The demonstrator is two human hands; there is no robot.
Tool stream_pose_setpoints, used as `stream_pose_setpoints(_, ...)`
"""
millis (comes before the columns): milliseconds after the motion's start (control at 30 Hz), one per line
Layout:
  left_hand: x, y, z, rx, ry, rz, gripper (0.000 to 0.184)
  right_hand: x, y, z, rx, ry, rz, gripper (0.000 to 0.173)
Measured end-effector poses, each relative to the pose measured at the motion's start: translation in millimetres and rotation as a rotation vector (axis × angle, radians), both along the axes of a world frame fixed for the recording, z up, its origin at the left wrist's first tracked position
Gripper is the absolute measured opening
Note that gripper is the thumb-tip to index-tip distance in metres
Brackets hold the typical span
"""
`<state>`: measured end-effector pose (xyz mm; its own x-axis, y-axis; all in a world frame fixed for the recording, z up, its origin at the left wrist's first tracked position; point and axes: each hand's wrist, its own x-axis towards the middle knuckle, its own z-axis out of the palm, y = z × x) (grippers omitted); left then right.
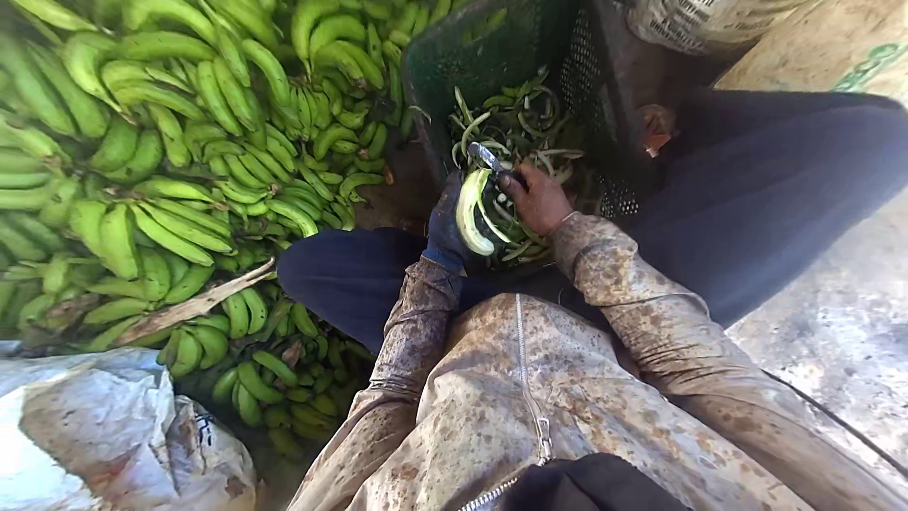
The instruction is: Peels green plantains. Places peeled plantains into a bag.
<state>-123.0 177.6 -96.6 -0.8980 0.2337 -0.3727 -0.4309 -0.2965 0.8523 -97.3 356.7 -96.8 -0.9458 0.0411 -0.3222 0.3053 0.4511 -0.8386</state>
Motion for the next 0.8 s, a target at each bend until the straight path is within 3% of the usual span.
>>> stream_pose_setpoints(167,1.0,14.3,3.7,-0.394,-0.013,0.021,0.043,2.5,7.6,5.3,0.000,-0.253,-0.106,0.056)
stream_pose_setpoints(300,3.9,17.0,6.5,-0.123,-0.128,0.037,0.039,-6.0,33.2,-10.0,0.036,-0.367,-0.313,0.059)
stream_pose_setpoints(400,-0.6,18.0,11.5,-0.012,-0.135,0.067,0.047,1.0,26.7,0.0,-0.017,-0.188,-0.183,0.055)
stream_pose_setpoints(500,-4.5,17.2,11.4,0.066,-0.158,-0.005,0.044,9.1,12.6,-4.7,-0.036,-0.054,0.000,0.049)
stream_pose_setpoints(600,-0.9,19.3,15.1,0.145,-0.293,-0.117,0.046,0.3,22.5,-17.4,-0.026,-0.273,-0.123,0.055)
stream_pose_setpoints(667,8.0,11.7,21.7,0.069,-0.253,-0.154,0.044,-3.9,31.3,-25.8,-0.086,-0.402,-0.281,0.062)
stream_pose_setpoints(733,16.7,0.8,34.3,-0.106,-0.098,-0.217,0.043,6.1,29.1,-14.1,-0.180,-0.357,-0.377,0.068)
stream_pose_setpoints(800,-2.5,21.2,47.3,-0.421,0.036,-0.172,0.037,-1.7,36.5,-1.8,-0.267,-0.274,-0.448,0.069)
